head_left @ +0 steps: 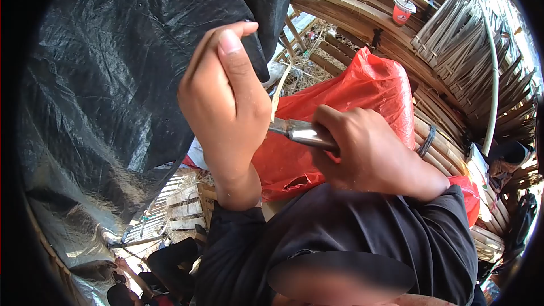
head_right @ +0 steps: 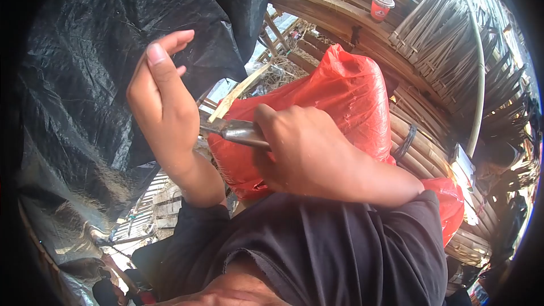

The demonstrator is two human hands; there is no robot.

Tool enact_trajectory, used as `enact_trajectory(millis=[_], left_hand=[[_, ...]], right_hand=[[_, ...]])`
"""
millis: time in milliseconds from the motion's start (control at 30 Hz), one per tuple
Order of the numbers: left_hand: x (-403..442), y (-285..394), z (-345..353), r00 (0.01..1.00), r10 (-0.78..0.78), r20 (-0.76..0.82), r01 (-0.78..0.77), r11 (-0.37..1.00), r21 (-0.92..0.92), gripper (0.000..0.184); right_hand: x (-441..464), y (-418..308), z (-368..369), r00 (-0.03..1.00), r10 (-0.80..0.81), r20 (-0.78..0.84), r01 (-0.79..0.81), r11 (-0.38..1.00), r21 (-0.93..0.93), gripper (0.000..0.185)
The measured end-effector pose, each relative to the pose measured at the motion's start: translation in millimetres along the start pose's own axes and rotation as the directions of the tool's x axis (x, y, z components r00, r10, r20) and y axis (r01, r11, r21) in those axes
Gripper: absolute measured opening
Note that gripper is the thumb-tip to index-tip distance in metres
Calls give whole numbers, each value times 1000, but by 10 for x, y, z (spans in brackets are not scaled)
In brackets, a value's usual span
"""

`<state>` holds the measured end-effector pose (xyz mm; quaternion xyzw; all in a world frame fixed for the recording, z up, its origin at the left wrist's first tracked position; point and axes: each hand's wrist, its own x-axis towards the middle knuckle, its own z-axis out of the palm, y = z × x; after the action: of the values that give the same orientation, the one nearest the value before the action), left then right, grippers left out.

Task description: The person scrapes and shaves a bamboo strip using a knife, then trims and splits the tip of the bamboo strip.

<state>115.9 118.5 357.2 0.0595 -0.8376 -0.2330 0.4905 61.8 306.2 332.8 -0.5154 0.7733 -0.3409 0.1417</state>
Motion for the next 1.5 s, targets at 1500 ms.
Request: enact_trajectory(millis=[1500], left_hand=[[2175, -1211, 377, 910, -286, 300, 262, 958, 119, 59]], right_hand=[[2123, -230, -800, 901, -132, -413, -221, 679, -700, 19]])
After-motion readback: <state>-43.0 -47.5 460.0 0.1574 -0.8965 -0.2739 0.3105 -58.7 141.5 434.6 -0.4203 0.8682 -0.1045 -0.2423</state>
